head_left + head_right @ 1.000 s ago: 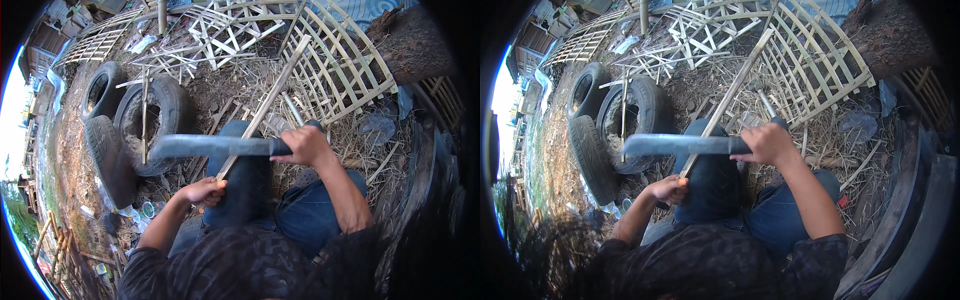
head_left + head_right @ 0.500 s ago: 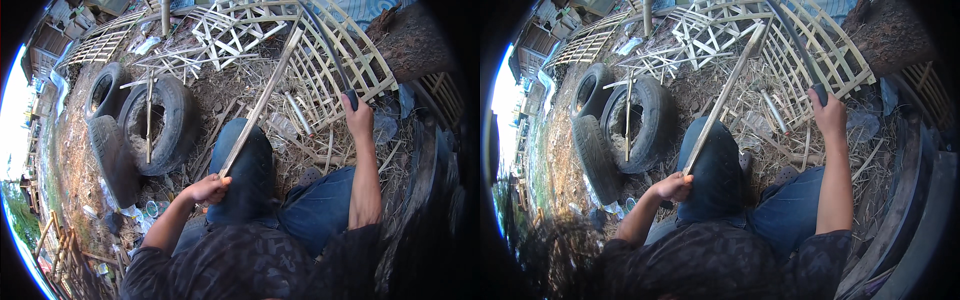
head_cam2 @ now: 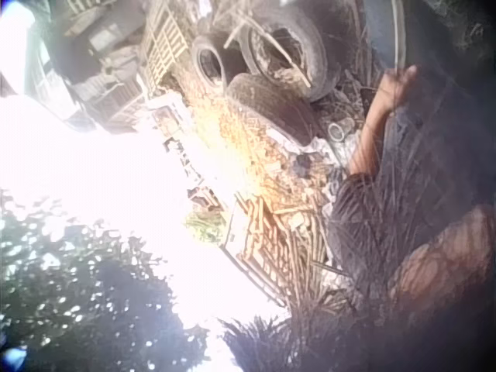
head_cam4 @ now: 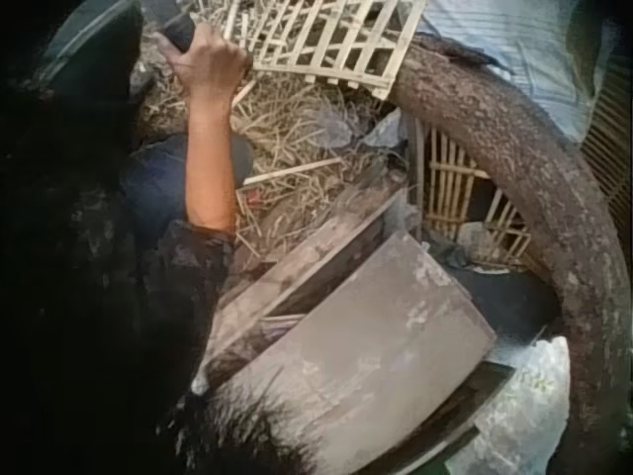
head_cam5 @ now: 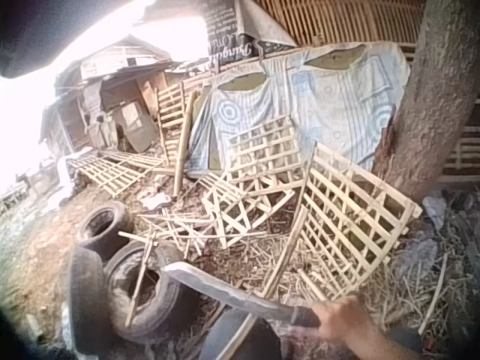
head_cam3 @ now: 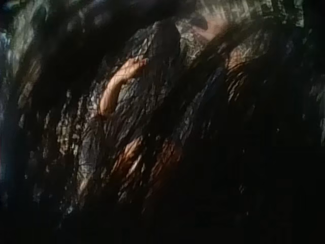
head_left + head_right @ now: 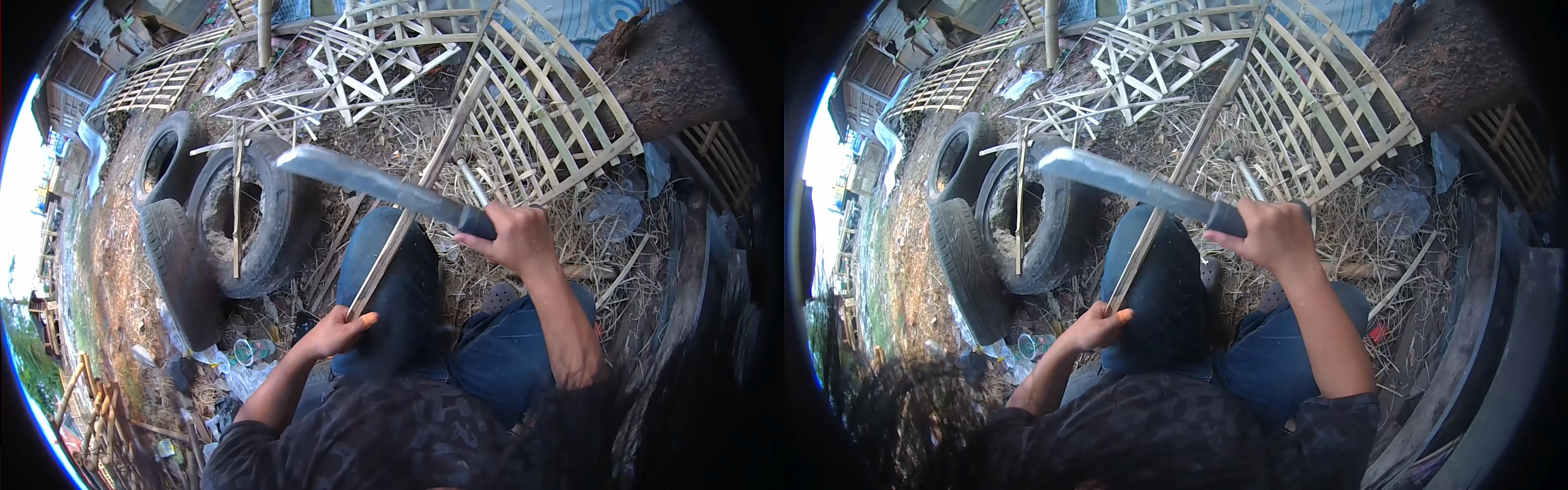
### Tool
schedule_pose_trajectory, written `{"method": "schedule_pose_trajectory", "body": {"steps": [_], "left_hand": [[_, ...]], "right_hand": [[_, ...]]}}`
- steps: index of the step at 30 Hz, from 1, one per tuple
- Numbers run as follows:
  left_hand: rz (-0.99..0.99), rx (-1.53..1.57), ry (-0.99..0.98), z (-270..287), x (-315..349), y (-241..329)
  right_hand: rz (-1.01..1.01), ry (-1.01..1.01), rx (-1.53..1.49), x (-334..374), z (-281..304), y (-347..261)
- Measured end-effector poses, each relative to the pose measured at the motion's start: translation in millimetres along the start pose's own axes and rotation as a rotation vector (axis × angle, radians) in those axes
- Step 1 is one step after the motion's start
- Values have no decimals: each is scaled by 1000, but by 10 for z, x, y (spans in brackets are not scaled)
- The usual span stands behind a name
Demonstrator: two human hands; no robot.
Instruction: The person strips bamboo strips using a large knife, holding a strip in one hand and shaving it with the blade in the other.
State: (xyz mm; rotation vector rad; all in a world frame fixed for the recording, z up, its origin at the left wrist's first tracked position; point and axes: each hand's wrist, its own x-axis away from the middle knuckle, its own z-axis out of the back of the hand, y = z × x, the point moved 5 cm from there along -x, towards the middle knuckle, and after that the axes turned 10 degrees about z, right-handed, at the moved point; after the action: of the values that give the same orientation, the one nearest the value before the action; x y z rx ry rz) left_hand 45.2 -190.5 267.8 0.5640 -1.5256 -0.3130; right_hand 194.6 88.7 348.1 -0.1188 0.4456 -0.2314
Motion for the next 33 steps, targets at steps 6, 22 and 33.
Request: {"method": "schedule_pose_trajectory", "body": {"steps": [6,22,33], "left_hand": [[-97,-293,402,-45,308,84],[-44,-226,481,48,141,30],[-8,-266,480,89,113,38]], "right_hand": [[-179,-73,16,45,53,350],[-315,-57,-23,45,180,710],[66,28,32,30,-59,99]]}}
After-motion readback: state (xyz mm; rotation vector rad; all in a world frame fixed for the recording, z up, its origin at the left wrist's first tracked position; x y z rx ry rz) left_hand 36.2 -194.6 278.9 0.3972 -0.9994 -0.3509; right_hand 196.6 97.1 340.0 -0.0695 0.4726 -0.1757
